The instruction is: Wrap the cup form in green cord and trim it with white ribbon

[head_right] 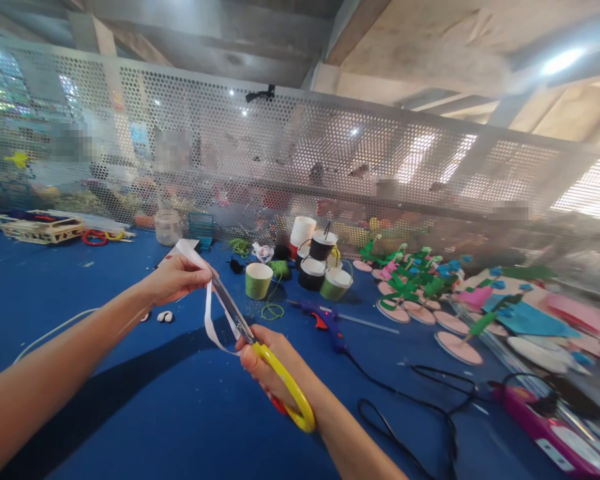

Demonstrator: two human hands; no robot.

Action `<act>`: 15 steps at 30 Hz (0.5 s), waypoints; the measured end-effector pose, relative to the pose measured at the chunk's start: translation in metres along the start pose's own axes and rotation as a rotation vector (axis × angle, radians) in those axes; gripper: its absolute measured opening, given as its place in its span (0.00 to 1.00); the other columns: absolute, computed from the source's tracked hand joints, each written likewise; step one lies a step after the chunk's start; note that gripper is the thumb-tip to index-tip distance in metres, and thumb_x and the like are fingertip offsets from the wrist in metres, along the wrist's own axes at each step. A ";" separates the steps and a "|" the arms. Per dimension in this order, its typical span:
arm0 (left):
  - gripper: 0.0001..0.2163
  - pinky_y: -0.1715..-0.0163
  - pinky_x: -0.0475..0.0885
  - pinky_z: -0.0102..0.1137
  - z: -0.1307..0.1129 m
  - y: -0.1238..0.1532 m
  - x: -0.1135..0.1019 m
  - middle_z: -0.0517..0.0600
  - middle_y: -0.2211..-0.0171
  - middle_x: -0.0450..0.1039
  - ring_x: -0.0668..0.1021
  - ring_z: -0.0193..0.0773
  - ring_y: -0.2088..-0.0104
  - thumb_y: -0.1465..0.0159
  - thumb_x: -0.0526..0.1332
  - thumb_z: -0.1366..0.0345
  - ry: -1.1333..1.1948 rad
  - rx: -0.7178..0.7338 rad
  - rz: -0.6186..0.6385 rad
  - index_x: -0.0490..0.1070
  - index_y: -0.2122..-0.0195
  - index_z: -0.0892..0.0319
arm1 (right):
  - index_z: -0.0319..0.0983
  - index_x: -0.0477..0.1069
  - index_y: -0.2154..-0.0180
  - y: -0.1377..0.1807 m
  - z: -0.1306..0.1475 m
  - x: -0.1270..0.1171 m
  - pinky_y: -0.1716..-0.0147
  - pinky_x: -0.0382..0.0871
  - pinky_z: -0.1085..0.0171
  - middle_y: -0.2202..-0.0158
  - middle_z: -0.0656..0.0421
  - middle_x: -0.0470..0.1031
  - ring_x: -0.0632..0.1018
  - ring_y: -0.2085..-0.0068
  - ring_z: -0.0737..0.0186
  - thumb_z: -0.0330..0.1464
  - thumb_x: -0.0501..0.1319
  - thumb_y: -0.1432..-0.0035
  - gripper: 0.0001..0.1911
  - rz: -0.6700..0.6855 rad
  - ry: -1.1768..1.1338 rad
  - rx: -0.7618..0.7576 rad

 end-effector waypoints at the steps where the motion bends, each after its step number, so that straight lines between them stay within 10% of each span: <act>1: 0.08 0.75 0.66 0.26 0.000 0.000 0.001 0.48 0.82 0.72 0.72 0.29 0.79 0.59 0.71 0.69 -0.006 0.001 0.007 0.75 0.81 0.66 | 0.39 0.59 0.67 0.000 0.001 0.000 0.90 0.49 0.75 0.85 0.71 0.54 0.54 0.88 0.78 0.59 0.52 0.54 0.29 -0.009 -0.003 0.004; 15: 0.07 0.76 0.69 0.27 -0.003 -0.002 -0.006 0.48 0.83 0.74 0.73 0.31 0.80 0.60 0.71 0.71 -0.113 -0.029 0.026 0.75 0.81 0.65 | 0.40 0.57 0.71 0.001 0.006 0.005 0.92 0.47 0.74 0.87 0.72 0.53 0.52 0.90 0.78 0.60 0.51 0.55 0.29 -0.038 0.009 0.060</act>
Point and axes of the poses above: each hand's wrist, its own y-axis away from the middle knuckle, its own x-axis out of the palm, z = x × y, the point moved 1 cm from there along -y, towards the middle knuckle
